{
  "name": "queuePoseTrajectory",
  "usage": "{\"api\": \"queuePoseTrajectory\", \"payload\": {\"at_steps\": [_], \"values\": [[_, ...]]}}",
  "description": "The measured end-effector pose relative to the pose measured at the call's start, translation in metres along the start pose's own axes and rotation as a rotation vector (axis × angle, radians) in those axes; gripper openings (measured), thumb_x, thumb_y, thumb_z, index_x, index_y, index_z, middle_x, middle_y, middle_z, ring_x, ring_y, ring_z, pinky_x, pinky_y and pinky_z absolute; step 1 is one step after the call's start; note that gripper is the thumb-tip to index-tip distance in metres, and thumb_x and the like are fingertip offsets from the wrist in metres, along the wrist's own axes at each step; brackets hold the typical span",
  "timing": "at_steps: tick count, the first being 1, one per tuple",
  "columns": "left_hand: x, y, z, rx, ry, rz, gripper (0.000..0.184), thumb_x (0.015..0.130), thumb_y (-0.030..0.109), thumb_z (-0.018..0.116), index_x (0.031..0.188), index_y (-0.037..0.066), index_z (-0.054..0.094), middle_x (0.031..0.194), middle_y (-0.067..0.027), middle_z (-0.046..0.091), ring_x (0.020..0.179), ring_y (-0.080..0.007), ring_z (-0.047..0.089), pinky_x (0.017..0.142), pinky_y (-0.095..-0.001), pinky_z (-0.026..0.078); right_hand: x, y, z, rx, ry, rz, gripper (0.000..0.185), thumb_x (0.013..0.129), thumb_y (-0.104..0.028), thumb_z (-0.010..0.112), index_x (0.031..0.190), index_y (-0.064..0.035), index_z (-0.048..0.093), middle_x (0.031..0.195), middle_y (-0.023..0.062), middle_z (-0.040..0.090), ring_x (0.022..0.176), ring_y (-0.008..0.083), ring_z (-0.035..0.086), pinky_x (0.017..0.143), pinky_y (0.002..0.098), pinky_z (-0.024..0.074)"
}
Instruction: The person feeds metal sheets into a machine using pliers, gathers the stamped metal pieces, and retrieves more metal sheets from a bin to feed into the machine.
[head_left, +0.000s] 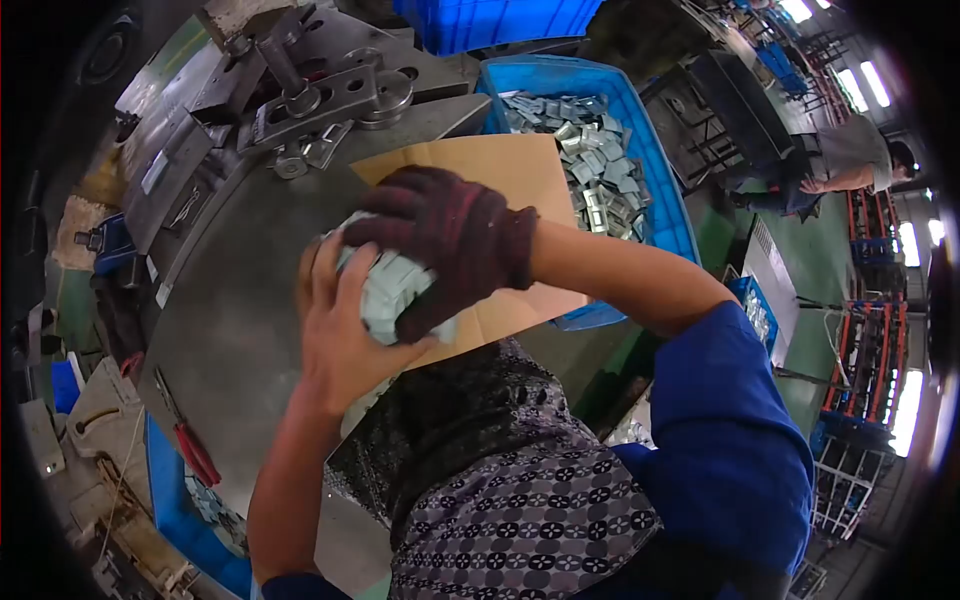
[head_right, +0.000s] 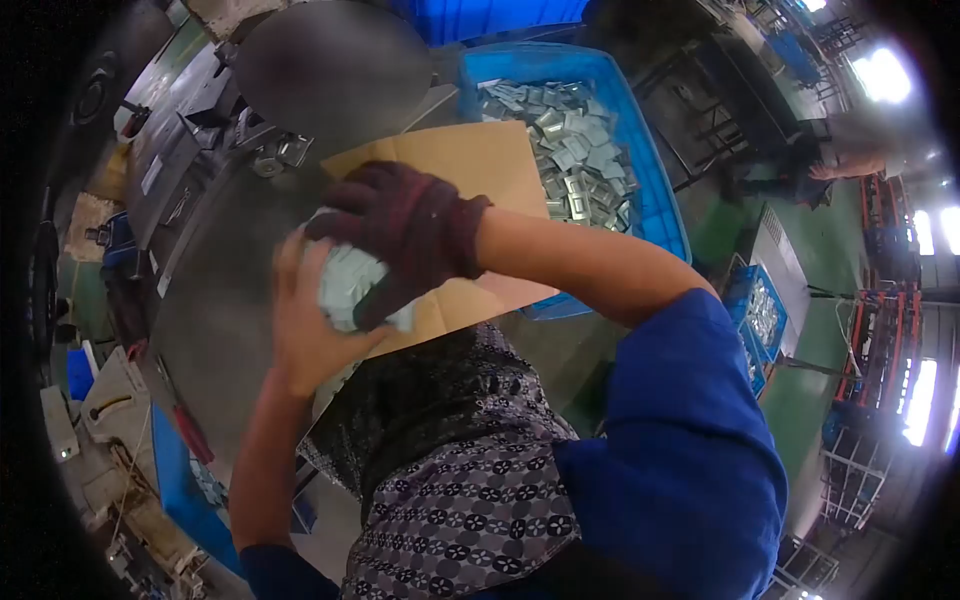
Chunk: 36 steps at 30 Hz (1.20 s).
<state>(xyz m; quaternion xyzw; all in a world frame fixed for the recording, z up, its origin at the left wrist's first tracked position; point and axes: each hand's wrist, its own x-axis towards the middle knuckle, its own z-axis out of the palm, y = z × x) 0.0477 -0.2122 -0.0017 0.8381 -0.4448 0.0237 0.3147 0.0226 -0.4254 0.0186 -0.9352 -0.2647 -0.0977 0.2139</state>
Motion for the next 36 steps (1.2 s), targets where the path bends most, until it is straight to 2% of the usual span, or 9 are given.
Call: {"api": "queuePoseTrajectory", "payload": {"at_steps": [6,8,10,14,20,26,28,32,36], "values": [[0.103,0.07,0.097,-0.489,-0.065,0.024,0.086,0.06,0.035,0.085,0.131,0.006,0.045,0.146,-0.0242,0.025,0.131,-0.0457,0.032,0.106,-0.049,0.033,-0.125,0.078,-0.072,-0.471,0.014,0.332,0.075,0.068,-0.046,0.077,0.129,-0.0095,0.052,0.141,0.0203,0.042,0.127,0.0403,0.043,0.101,0.0473,0.0404],[0.104,0.079,0.065,-0.517,0.04,0.109,0.068,0.068,0.028,0.081,0.124,0.004,0.051,0.138,-0.0219,0.039,0.129,-0.0417,0.039,0.103,-0.0461,0.037,-0.169,0.081,-0.089,-0.527,-0.075,0.666,0.064,0.078,-0.046,0.07,0.126,-0.0074,0.055,0.141,0.0192,0.043,0.126,0.0384,0.045,0.102,0.0442,0.0406],[0.09,0.06,0.034,-0.525,0.094,0.159,0.049,0.074,0.016,0.077,0.116,0.002,0.056,0.124,-0.0177,0.054,0.115,-0.0339,0.053,0.094,-0.0402,0.045,-0.194,0.074,-0.092,-0.288,0.07,0.931,0.057,0.084,-0.045,0.065,0.123,-0.0048,0.058,0.138,0.0177,0.048,0.123,0.0362,0.05,0.101,0.0408,0.041],[0.035,0.014,-0.007,-0.571,0.102,-0.127,0.042,0.075,0.007,0.074,0.114,0.003,0.058,0.116,-0.0143,0.058,0.103,-0.0258,0.059,0.084,-0.0329,0.049,-0.205,0.06,-0.055,0.087,0.391,1.042,0.045,0.086,-0.036,0.066,0.118,-0.0043,0.061,0.124,0.0181,0.058,0.117,0.0328,0.056,0.096,0.0348,0.0447],[-0.055,-0.017,-0.071,0.001,0.308,-0.208,0.045,0.074,0.017,0.077,0.113,0.006,0.059,0.125,-0.0165,0.051,0.114,-0.0326,0.053,0.092,-0.0404,0.046,-0.11,0.007,-0.03,-0.134,0.489,0.466,0.028,0.082,-0.018,0.07,0.104,-0.0025,0.062,0.116,0.02,0.062,0.105,0.0384,0.061,0.087,0.0424,0.0502],[-0.149,-0.059,-0.14,0.87,0.571,-0.659,0.056,0.07,0.031,0.077,0.117,0.008,0.058,0.13,-0.0198,0.047,0.124,-0.0422,0.041,0.1,-0.0495,0.038,-0.022,-0.033,-0.021,-0.076,0.477,0.037,0.03,0.072,-0.008,0.072,0.1,-0.0047,0.063,0.108,0.0181,0.064,0.099,0.0362,0.063,0.083,0.0419,0.0512],[-0.183,-0.085,-0.13,0.949,0.511,-0.732,0.047,0.075,0.032,0.07,0.114,0.008,0.059,0.124,-0.0188,0.051,0.117,-0.0395,0.047,0.094,-0.0482,0.043,0.007,-0.06,-0.024,-0.008,0.407,-0.068,0.028,0.077,-0.02,0.07,0.105,-0.015,0.07,0.103,0.008,0.068,0.097,0.0284,0.064,0.088,0.038,0.0515],[-0.202,-0.092,-0.114,0.704,0.522,-0.763,0.034,0.08,0.028,0.063,0.108,0.009,0.06,0.108,-0.0156,0.059,0.105,-0.0355,0.054,0.086,-0.0462,0.047,0.06,-0.11,-0.011,-0.258,0.06,-0.347,0.017,0.084,-0.025,0.063,0.098,-0.017,0.069,0.1,0.0038,0.069,0.093,0.0228,0.065,0.088,0.0353,0.0519],[-0.194,-0.073,-0.107,0.641,0.543,-0.694,0.029,0.079,0.02,0.064,0.105,0.008,0.06,0.09,-0.0144,0.064,0.088,-0.0353,0.06,0.073,-0.0422,0.05,0.078,-0.103,0.046,-0.136,0.024,-0.734,0.017,0.088,-0.027,0.06,0.097,-0.0141,0.067,0.095,0.0069,0.069,0.09,0.0243,0.065,0.083,0.0363,0.0514]]}}
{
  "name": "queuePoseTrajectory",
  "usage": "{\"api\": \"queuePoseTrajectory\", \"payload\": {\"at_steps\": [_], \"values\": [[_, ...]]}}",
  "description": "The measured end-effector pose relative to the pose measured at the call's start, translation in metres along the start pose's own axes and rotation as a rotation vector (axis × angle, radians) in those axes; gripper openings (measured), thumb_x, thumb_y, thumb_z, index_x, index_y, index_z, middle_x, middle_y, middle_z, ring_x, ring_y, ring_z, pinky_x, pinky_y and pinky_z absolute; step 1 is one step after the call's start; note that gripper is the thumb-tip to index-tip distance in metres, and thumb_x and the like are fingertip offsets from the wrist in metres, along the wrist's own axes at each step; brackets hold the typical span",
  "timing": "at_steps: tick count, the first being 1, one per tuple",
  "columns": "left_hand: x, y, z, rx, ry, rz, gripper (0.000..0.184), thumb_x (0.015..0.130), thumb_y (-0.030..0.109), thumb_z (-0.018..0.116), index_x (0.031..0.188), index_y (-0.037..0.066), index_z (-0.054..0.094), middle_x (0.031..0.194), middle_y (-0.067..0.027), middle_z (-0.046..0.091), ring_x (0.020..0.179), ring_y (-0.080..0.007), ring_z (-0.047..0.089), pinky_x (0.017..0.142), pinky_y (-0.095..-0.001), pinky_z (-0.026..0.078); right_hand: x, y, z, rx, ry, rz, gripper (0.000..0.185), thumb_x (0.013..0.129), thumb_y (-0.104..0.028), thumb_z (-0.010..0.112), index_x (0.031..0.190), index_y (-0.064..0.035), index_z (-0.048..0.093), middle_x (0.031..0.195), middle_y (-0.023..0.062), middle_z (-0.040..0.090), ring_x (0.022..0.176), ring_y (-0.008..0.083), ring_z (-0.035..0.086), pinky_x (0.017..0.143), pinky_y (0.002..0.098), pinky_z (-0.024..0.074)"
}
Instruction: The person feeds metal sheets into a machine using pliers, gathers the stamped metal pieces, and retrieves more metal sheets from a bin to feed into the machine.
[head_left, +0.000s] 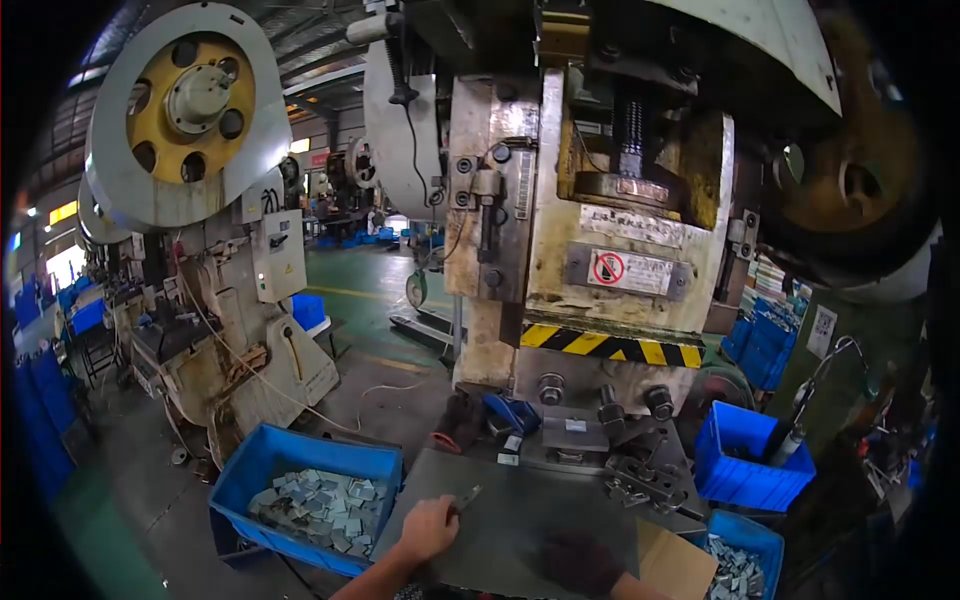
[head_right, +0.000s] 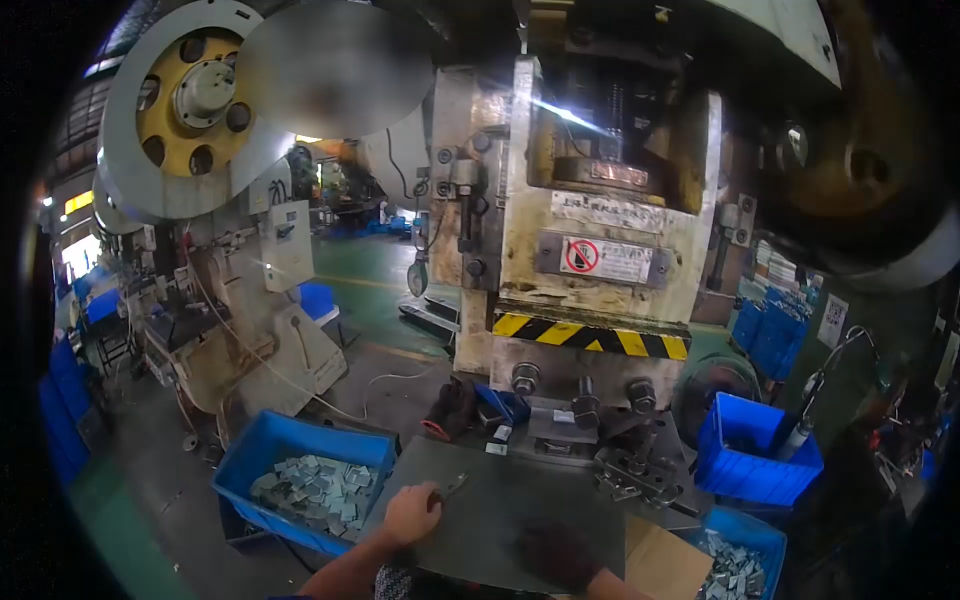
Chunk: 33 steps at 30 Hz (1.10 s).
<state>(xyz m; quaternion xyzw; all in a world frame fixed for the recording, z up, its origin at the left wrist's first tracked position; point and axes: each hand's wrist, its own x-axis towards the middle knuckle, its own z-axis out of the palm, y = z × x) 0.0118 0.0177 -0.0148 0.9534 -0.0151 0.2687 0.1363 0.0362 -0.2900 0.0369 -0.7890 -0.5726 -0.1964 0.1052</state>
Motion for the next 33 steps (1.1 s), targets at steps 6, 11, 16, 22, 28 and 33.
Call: {"api": "queuePoseTrajectory", "payload": {"at_steps": [6,11,16,22,28,33], "values": [[0.013,0.045,0.017,-1.356,-0.025,-0.507,0.033,0.09,0.006,0.06,0.121,0.006,0.05,0.099,-0.0107,0.063,0.09,-0.0192,0.06,0.076,-0.0322,0.052,0.073,-0.049,-0.014,0.745,-0.049,0.551,0.019,0.09,-0.027,0.057,0.099,-0.012,0.065,0.093,0.0097,0.068,0.088,0.0276,0.065,0.08,0.0373,0.0503],[0.013,0.077,-0.006,-1.727,0.107,-0.498,0.04,0.095,0.0,0.051,0.132,0.008,0.037,0.108,-0.0124,0.058,0.085,-0.0155,0.057,0.08,-0.0289,0.049,0.102,-0.074,-0.024,0.879,-0.128,0.738,0.021,0.092,-0.027,0.054,0.1,-0.0102,0.064,0.091,0.012,0.068,0.087,0.0304,0.064,0.078,0.0382,0.0495],[-0.006,0.07,0.004,-1.778,0.033,-0.637,0.044,0.094,0.0,0.053,0.134,0.008,0.036,0.113,-0.013,0.056,0.097,-0.0176,0.057,0.086,-0.0303,0.048,0.09,-0.049,0.05,0.864,-0.011,0.71,0.023,0.094,-0.026,0.053,0.103,-0.0063,0.061,0.09,0.0144,0.067,0.088,0.0314,0.064,0.076,0.0387,0.0486],[-0.028,0.04,-0.028,-1.108,0.026,-0.231,0.055,0.085,0.018,0.07,0.132,0.003,0.046,0.129,-0.0137,0.05,0.121,-0.0248,0.05,0.098,-0.0365,0.043,0.072,-0.042,0.052,0.947,0.102,0.743,0.028,0.091,-0.013,0.06,0.118,-0.0048,0.058,0.092,0.0074,0.063,0.082,0.0169,0.06,0.072,0.032,0.0488],[-0.049,-0.136,-0.079,-0.493,-0.008,-0.509,0.049,0.081,0.03,0.071,0.121,0.004,0.059,0.115,-0.0151,0.063,0.104,-0.0274,0.061,0.087,-0.0378,0.048,0.052,0.006,0.085,0.61,0.122,0.614,0.021,0.088,-0.009,0.06,0.108,-0.0034,0.062,0.094,0.0125,0.063,0.08,0.0254,0.061,0.068,0.0344,0.049],[-0.088,-0.297,-0.096,-0.094,-0.214,-0.883,0.053,0.072,0.035,0.07,0.115,0.005,0.061,0.112,-0.0187,0.064,0.103,-0.0341,0.062,0.088,-0.0424,0.049,0.063,-0.007,0.084,0.398,-0.026,0.599,0.02,0.087,-0.009,0.061,0.106,-0.0013,0.061,0.103,0.018,0.061,0.088,0.0324,0.061,0.075,0.0368,0.0499]]}}
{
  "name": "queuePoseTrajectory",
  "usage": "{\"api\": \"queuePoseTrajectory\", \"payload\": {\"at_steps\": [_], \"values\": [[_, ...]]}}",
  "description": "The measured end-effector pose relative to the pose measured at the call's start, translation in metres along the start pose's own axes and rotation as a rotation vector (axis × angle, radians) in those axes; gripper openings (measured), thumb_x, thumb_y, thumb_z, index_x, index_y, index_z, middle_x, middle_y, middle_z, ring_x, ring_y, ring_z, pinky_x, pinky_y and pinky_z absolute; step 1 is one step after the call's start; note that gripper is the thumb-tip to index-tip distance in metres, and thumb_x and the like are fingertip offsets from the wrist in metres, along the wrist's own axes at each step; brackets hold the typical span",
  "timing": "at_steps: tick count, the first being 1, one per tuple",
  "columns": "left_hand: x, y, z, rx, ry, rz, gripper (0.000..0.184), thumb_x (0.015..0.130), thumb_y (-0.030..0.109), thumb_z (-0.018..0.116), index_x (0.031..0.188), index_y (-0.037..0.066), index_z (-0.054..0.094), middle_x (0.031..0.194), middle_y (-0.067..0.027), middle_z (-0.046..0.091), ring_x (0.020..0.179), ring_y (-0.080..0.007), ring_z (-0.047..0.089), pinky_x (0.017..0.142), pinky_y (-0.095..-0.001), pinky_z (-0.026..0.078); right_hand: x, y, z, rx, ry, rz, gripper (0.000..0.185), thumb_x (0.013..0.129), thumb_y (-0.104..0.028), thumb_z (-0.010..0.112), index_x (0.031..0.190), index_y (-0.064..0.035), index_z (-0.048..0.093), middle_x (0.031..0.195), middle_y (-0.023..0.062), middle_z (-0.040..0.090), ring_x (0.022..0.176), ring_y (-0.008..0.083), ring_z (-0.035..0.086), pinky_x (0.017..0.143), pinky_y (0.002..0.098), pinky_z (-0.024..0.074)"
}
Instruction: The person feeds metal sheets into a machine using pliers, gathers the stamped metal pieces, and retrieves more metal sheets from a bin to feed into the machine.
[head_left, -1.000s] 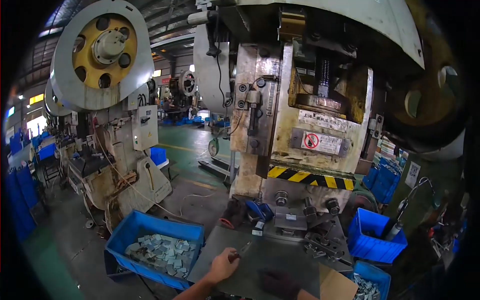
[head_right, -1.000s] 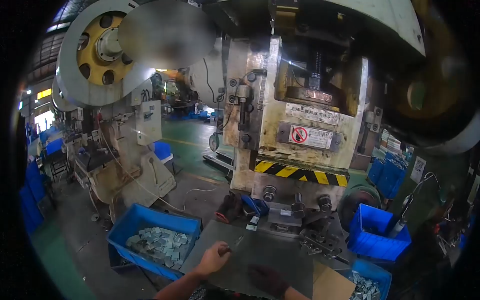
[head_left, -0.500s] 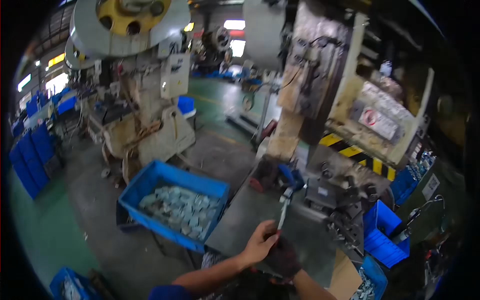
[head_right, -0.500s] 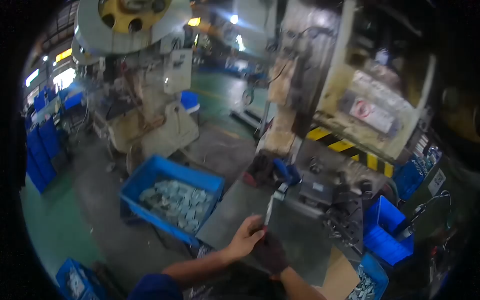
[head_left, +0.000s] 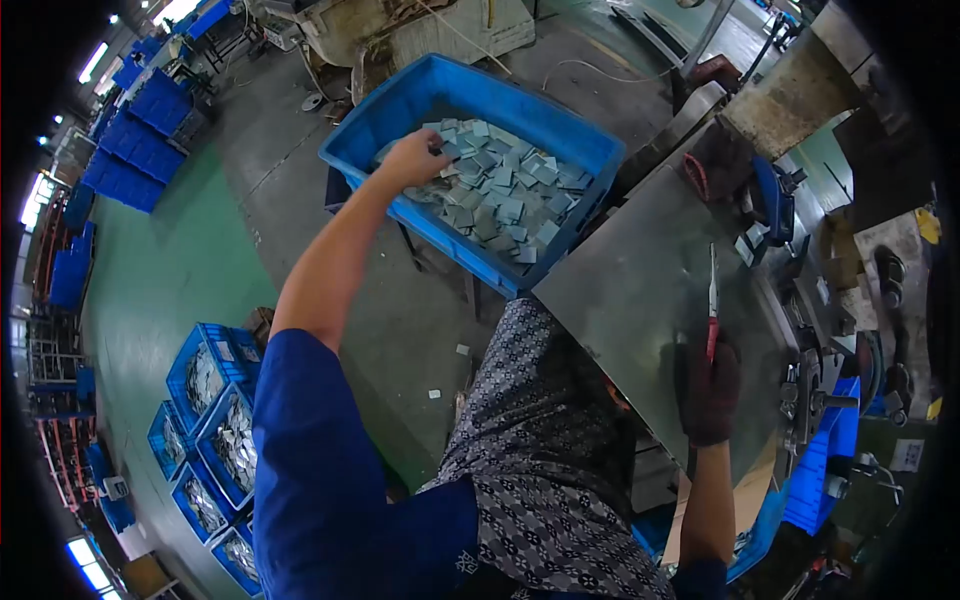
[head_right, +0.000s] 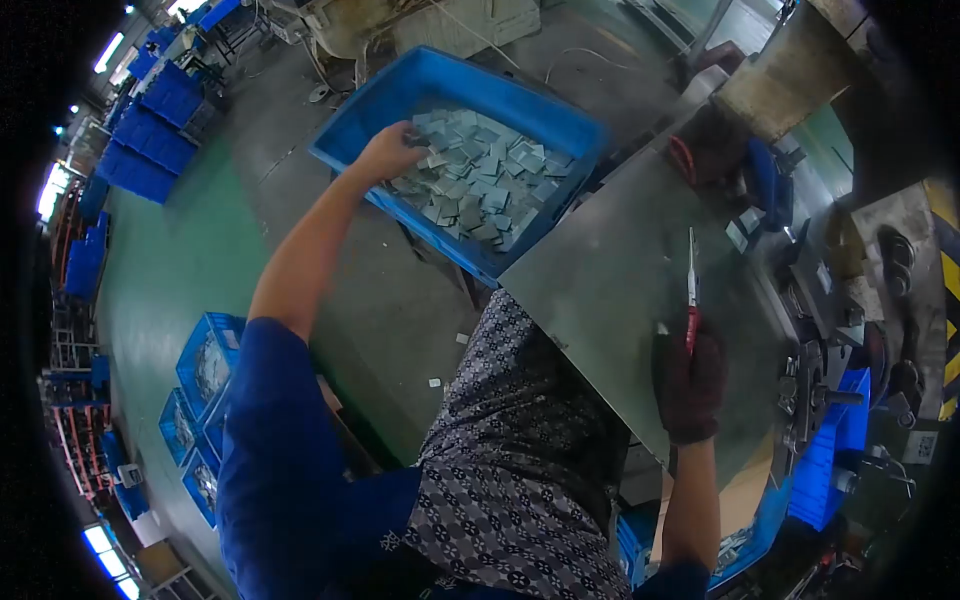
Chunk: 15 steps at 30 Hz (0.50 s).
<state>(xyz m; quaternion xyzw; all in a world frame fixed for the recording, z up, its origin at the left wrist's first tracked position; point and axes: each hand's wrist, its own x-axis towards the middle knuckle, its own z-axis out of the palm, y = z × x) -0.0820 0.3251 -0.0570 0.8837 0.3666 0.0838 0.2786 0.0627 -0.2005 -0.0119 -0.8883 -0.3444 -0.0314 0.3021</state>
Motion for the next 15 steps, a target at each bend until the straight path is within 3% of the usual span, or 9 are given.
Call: {"api": "queuePoseTrajectory", "payload": {"at_steps": [2,4,6,9,11,13,15], "values": [[0.016,-0.026,-0.006,0.075,-0.029,-0.058,0.054,0.071,0.036,0.07,0.115,0.006,0.062,0.11,-0.0185,0.065,0.102,-0.0345,0.063,0.088,-0.0429,0.05,0.004,-0.015,0.002,0.04,0.109,-0.201,0.021,0.085,-0.009,0.064,0.105,-0.0016,0.061,0.104,0.0185,0.061,0.088,0.0343,0.061,0.076,0.0373,0.0505],[0.032,-0.046,0.001,0.35,-0.064,0.009,0.048,0.072,0.033,0.07,0.111,0.005,0.063,0.105,-0.0181,0.067,0.101,-0.0356,0.063,0.086,-0.0433,0.05,0.005,-0.029,0.002,-0.043,0.096,-0.164,0.021,0.084,-0.008,0.065,0.104,-0.0019,0.062,0.104,0.0188,0.061,0.088,0.0349,0.061,0.075,0.0382,0.0506],[0.049,-0.05,0.015,0.385,-0.131,-0.052,0.046,0.073,0.033,0.069,0.11,0.005,0.065,0.103,-0.0193,0.067,0.099,-0.0364,0.063,0.084,-0.0438,0.05,0.009,-0.035,0.002,-0.13,0.084,-0.134,0.02,0.084,-0.008,0.065,0.103,-0.0021,0.062,0.105,0.0191,0.061,0.088,0.0355,0.061,0.074,0.0391,0.0507],[0.086,-0.062,0.047,0.518,-0.311,-0.14,0.047,0.079,0.036,0.066,0.115,0.006,0.064,0.103,-0.0206,0.066,0.098,-0.036,0.063,0.084,-0.0449,0.05,0.015,-0.034,0.004,-0.12,0.095,-0.273,0.02,0.083,-0.009,0.067,0.102,-0.003,0.062,0.104,0.0182,0.061,0.086,0.0356,0.062,0.071,0.0402,0.0508],[0.116,-0.078,0.077,0.667,-0.55,-0.065,0.05,0.085,0.042,0.06,0.122,0.008,0.061,0.113,-0.0215,0.063,0.104,-0.0364,0.06,0.087,-0.0463,0.048,0.015,-0.033,0.007,-0.123,0.071,-0.209,0.021,0.082,-0.008,0.068,0.101,-0.0029,0.062,0.103,0.019,0.061,0.085,0.0356,0.062,0.07,0.0406,0.051],[0.1,-0.044,0.06,0.611,-0.623,-0.038,0.057,0.088,0.049,0.055,0.129,0.009,0.056,0.126,-0.0211,0.056,0.114,-0.037,0.055,0.092,-0.0464,0.046,0.014,-0.035,0.008,-0.175,0.066,-0.208,0.02,0.082,-0.007,0.068,0.1,-0.0024,0.062,0.102,0.0196,0.061,0.084,0.0358,0.062,0.07,0.0407,0.0509],[0.12,-0.051,0.079,0.61,-0.659,-0.034,0.065,0.087,0.053,0.054,0.134,0.009,0.049,0.133,-0.0194,0.049,0.119,-0.0368,0.051,0.097,-0.0453,0.043,0.016,-0.039,0.008,-0.23,0.062,-0.204,0.02,0.081,-0.007,0.068,0.099,-0.0019,0.061,0.101,0.0203,0.061,0.083,0.036,0.062,0.069,0.0408,0.0509]]}}
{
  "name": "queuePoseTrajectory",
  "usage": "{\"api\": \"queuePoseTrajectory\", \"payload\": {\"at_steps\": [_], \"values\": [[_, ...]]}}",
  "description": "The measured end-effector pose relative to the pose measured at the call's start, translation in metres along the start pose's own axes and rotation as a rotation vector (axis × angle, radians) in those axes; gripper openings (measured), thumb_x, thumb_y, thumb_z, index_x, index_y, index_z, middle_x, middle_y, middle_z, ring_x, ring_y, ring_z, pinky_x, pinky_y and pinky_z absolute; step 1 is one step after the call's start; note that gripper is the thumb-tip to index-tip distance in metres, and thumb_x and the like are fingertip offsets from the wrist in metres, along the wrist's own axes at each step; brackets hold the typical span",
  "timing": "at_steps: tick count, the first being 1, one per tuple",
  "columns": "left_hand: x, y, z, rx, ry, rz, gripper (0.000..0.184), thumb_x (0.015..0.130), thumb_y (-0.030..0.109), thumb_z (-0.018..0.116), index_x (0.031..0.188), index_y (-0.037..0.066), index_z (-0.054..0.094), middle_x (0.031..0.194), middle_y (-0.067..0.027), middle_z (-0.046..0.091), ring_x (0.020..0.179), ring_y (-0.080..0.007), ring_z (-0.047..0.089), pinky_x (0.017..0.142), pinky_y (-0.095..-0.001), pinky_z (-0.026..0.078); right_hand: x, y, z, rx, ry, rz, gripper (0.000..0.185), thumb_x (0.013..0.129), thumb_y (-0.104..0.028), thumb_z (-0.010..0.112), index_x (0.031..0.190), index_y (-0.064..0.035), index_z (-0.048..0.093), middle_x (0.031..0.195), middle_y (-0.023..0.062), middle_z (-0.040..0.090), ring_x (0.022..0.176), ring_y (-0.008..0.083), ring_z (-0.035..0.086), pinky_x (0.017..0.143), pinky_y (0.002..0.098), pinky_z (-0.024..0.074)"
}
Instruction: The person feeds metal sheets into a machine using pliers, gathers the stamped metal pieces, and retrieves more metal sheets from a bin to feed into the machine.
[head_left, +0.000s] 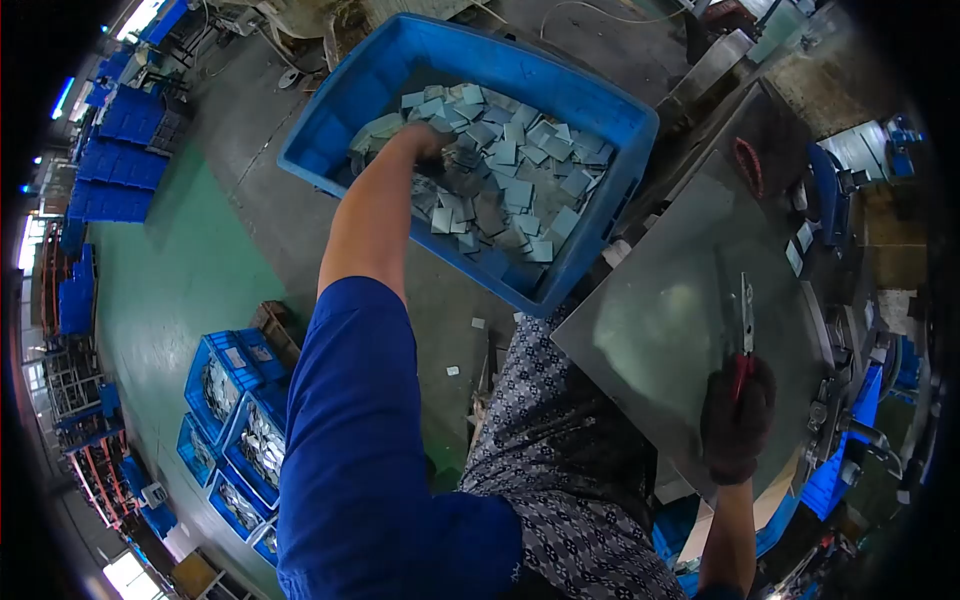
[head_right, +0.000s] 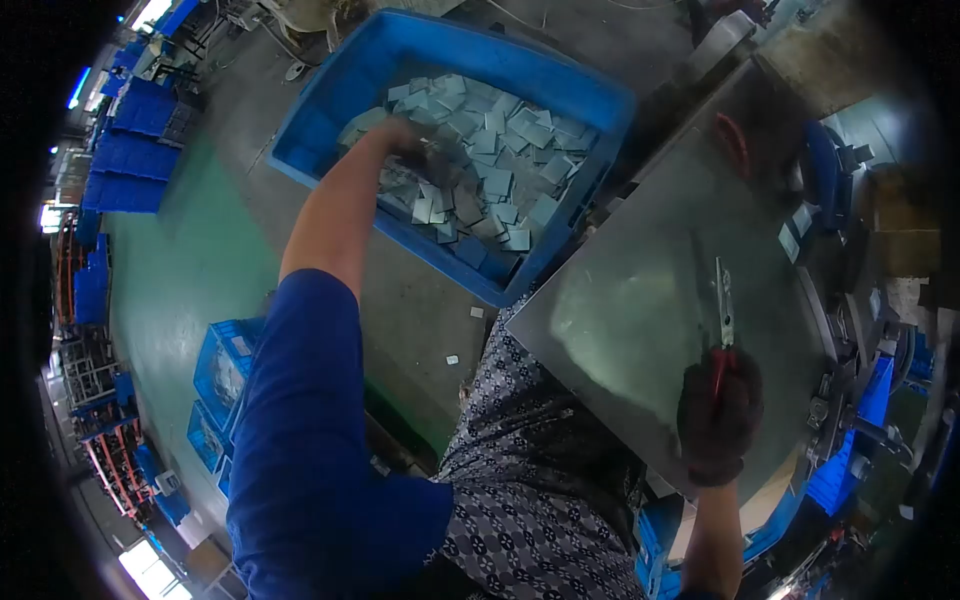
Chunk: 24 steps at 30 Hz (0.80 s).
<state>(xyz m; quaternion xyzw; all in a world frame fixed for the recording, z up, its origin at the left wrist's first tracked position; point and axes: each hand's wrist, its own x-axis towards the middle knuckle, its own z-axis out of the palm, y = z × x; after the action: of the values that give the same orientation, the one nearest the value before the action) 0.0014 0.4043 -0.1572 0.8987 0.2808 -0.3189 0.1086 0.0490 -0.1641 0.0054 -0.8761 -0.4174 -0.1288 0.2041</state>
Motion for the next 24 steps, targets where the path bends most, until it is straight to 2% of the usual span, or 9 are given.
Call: {"api": "queuePoseTrajectory", "payload": {"at_steps": [4,8,9,11,13,15,16,20,24], "values": [[0.113,-0.034,0.043,0.038,0.081,-0.005,0.082,0.084,0.062,0.053,0.143,0.009,0.037,0.148,-0.0159,0.035,0.131,-0.0363,0.042,0.105,-0.0432,0.037,0.006,-0.001,-0.002,0.086,-0.024,0.012,0.02,0.079,-0.004,0.068,0.097,-0.0004,0.059,0.101,0.0224,0.06,0.083,0.0382,0.061,0.07,0.042,0.0505],[0.21,-0.072,0.092,-0.226,0.2,-0.399,0.086,0.083,0.062,0.054,0.144,0.004,0.036,0.151,-0.0139,0.033,0.132,-0.036,0.041,0.107,-0.0479,0.035,0.001,0.009,0.0,0.133,-0.039,0.021,0.021,0.078,-0.003,0.068,0.096,0.0009,0.058,0.101,0.0242,0.059,0.083,0.0403,0.06,0.071,0.0424,0.0505],[0.198,-0.059,0.091,-0.345,0.261,-0.355,0.082,0.084,0.058,0.057,0.141,0.002,0.039,0.148,-0.0136,0.038,0.13,-0.0338,0.044,0.106,-0.0501,0.036,0.0,0.008,-0.002,0.135,-0.039,0.029,0.021,0.078,-0.003,0.068,0.096,0.0009,0.058,0.101,0.0242,0.059,0.083,0.0403,0.06,0.071,0.0424,0.0505],[0.12,-0.004,0.046,-0.215,0.021,-0.091,0.072,0.084,0.051,0.06,0.138,0.005,0.043,0.14,-0.0146,0.046,0.124,-0.0306,0.05,0.101,-0.0499,0.04,-0.002,0.005,-0.01,0.108,-0.164,0.142,0.02,0.086,-0.005,0.062,0.103,0.004,0.06,0.111,0.0221,0.059,0.095,0.0371,0.058,0.081,0.0405,0.0479],[0.055,0.032,0.019,-0.317,-0.039,-0.142,0.063,0.085,0.043,0.062,0.135,0.008,0.047,0.132,-0.0155,0.055,0.117,-0.0274,0.056,0.097,-0.0497,0.045,0.007,0.008,0.007,0.087,-0.118,0.071,0.02,0.086,-0.006,0.062,0.103,0.0039,0.06,0.111,0.0221,0.059,0.096,0.0372,0.058,0.082,0.0407,0.0478],[0.067,0.032,0.051,-0.515,0.389,-0.277,0.086,0.077,0.048,0.071,0.138,0.001,0.033,0.139,-0.0263,0.041,0.124,-0.0399,0.046,0.102,-0.0506,0.04,0.02,0.002,0.024,0.084,-0.06,0.021,0.021,0.086,-0.006,0.062,0.104,0.0037,0.06,0.111,0.0221,0.059,0.096,0.0373,0.058,0.083,0.0408,0.0477],[0.001,0.064,0.012,-0.667,0.365,-0.345,0.097,0.07,0.051,0.076,0.138,0.0,0.03,0.139,-0.0299,0.036,0.128,-0.044,0.039,0.104,-0.0511,0.036,0.026,0.001,0.026,0.08,-0.059,0.012,0.021,0.086,-0.006,0.062,0.104,0.0037,0.06,0.111,0.0221,0.059,0.097,0.0373,0.058,0.083,0.0409,0.0476],[0.011,0.073,0.014,-0.711,0.481,-0.39,0.106,0.062,0.052,0.082,0.136,-0.004,0.03,0.135,-0.026,0.038,0.128,-0.0452,0.034,0.102,-0.0496,0.039,0.028,-0.001,0.028,0.067,-0.044,-0.014,0.022,0.086,-0.006,0.063,0.105,0.0034,0.06,0.111,0.022,0.059,0.098,0.0375,0.057,0.084,0.0413,0.0473],[0.015,0.064,0.015,-0.845,0.349,-0.323,0.108,0.06,0.052,0.084,0.135,-0.004,0.031,0.122,-0.0258,0.052,0.115,-0.0404,0.053,0.097,-0.0439,0.046,0.023,0.0,0.025,0.044,-0.058,-0.013,0.022,0.086,-0.007,0.063,0.106,0.0031,0.06,0.112,0.022,0.059,0.1,0.0376,0.057,0.086,0.0416,0.0471]]}}
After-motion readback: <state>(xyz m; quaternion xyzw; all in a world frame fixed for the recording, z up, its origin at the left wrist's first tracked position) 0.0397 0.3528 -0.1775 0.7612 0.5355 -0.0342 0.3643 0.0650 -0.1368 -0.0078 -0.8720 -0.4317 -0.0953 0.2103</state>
